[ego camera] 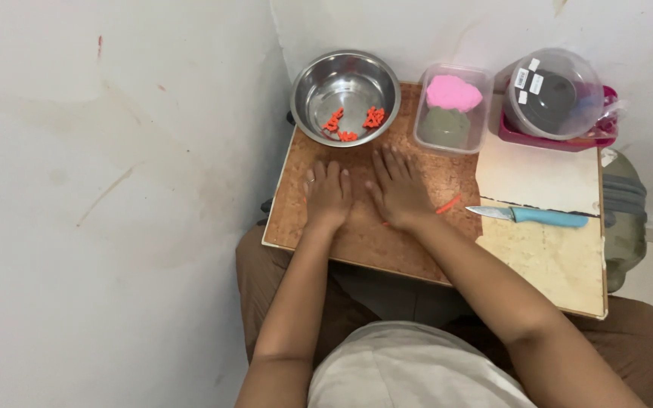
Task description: The person rolls orange clay into a thin rope on a wooden board and uses a knife to cut it into small pieces, which are then placed into a metal bowl. The process is repeated multiple times.
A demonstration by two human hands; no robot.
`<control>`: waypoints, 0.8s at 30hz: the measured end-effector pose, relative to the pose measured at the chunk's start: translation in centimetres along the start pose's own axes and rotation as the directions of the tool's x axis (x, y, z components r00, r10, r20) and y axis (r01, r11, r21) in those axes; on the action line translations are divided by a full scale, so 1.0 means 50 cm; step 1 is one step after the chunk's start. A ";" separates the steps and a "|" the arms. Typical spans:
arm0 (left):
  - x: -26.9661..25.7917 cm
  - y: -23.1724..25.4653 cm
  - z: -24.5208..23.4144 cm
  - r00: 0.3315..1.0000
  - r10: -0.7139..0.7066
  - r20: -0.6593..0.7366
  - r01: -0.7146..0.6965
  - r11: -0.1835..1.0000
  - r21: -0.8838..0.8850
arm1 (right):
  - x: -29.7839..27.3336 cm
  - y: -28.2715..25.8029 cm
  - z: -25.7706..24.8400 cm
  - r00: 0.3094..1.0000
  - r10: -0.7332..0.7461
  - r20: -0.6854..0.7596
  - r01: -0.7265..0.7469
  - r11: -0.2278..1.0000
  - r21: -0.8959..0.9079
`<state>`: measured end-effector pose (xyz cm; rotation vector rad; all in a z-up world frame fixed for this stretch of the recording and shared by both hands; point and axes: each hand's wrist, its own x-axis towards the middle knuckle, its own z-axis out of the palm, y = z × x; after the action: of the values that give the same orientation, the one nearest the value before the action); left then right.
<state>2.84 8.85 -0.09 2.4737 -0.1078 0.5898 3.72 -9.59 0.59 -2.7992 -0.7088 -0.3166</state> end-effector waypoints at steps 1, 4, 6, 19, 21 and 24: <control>0.004 -0.002 -0.003 1.000 0.000 0.001 0.000 1.000 -0.009 | -0.014 -0.007 -0.001 0.999 -0.022 -0.025 0.021 1.000 -0.003; 0.002 -0.002 -0.010 1.000 -0.003 0.014 0.004 1.000 -0.030 | -0.111 -0.019 -0.031 0.989 -0.060 0.138 0.057 0.998 0.025; 0.000 0.001 -0.012 1.000 0.007 0.009 -0.006 0.999 -0.035 | -0.174 -0.031 -0.059 0.975 -0.073 0.212 0.072 0.997 0.012; 0.004 -0.005 0.000 1.000 -0.015 -0.007 0.015 0.999 -0.029 | 0.051 -0.010 -0.003 0.992 0.037 0.122 -0.042 0.998 0.037; 0.008 -0.002 -0.002 1.000 -0.019 0.000 0.019 0.999 -0.035 | 0.059 0.001 0.000 0.988 0.023 0.155 -0.032 0.998 0.055; 0.003 0.000 -0.007 1.000 -0.022 -0.001 0.022 1.000 -0.014 | 0.010 0.012 -0.006 0.993 -0.050 0.106 0.048 0.999 0.024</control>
<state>2.83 9.02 0.22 2.4582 -0.0838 0.5790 4.39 -9.97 0.90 -2.7989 -0.8006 -0.1677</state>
